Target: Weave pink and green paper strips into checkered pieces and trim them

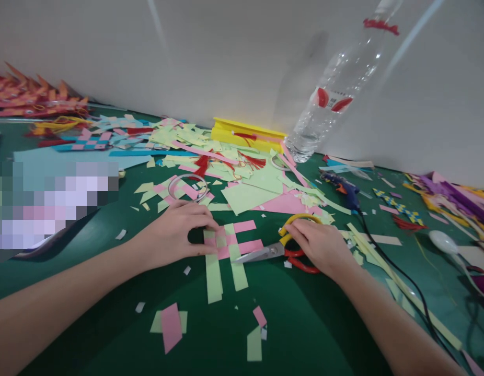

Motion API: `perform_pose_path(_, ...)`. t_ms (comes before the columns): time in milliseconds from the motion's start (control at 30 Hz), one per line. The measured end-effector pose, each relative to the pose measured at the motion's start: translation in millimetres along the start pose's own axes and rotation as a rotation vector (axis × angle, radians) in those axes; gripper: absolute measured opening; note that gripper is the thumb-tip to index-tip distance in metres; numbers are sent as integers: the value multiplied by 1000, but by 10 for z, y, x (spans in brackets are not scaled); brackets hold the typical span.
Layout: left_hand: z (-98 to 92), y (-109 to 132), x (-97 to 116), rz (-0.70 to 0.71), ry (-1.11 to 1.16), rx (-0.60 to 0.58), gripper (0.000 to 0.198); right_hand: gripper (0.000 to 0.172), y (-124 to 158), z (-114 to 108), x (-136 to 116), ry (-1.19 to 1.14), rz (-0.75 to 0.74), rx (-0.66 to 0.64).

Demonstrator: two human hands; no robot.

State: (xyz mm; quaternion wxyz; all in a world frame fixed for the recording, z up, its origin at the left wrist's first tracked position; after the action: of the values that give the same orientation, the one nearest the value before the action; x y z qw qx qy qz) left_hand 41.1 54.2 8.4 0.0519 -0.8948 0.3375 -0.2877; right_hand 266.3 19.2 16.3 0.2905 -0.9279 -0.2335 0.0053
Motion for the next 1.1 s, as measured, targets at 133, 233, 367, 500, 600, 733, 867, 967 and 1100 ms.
perform_pose_path(133,2,4,-10,6,-10,2,37,52,6,-37,21,128,29,101)
perform_pose_path(233,5,7,-22,-6,-2,1,37,52,12,-26,9,110,-14,80)
perform_pose_path(367,12,8,-24,-10,0,4,39,53,27,32,-15,-19,-50,-50)
perform_pose_path(500,13,8,-25,-4,5,15,39,53,34,40,15,-14,22,-34)
perform_pose_path(600,8,9,-31,-3,5,25,38,53,38,22,54,48,51,36)
perform_pose_path(733,11,14,-34,-6,-3,19,38,52,46,36,80,1,31,-2)
perform_pose_path(867,1,13,-16,10,-4,35,40,50,47,51,76,-141,67,-131)
perform_pose_path(967,-5,14,5,26,-25,42,45,47,30,-1,166,-193,228,-103)
perform_pose_path(1100,-14,25,26,45,-87,47,50,43,56,-86,389,-80,474,14)
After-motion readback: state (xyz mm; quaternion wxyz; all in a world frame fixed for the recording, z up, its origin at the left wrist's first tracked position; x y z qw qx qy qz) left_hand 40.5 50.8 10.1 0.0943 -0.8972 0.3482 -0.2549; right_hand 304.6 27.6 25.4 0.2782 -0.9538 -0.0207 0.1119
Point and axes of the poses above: each hand's wrist, its own y-axis away from the middle knuckle, its own z-axis out of the palm, x = y × z, the point moved 7 cm from there along -y, towards the middle knuckle, and after that the axes turned 12 degrees about x, right-handed, at the moved point
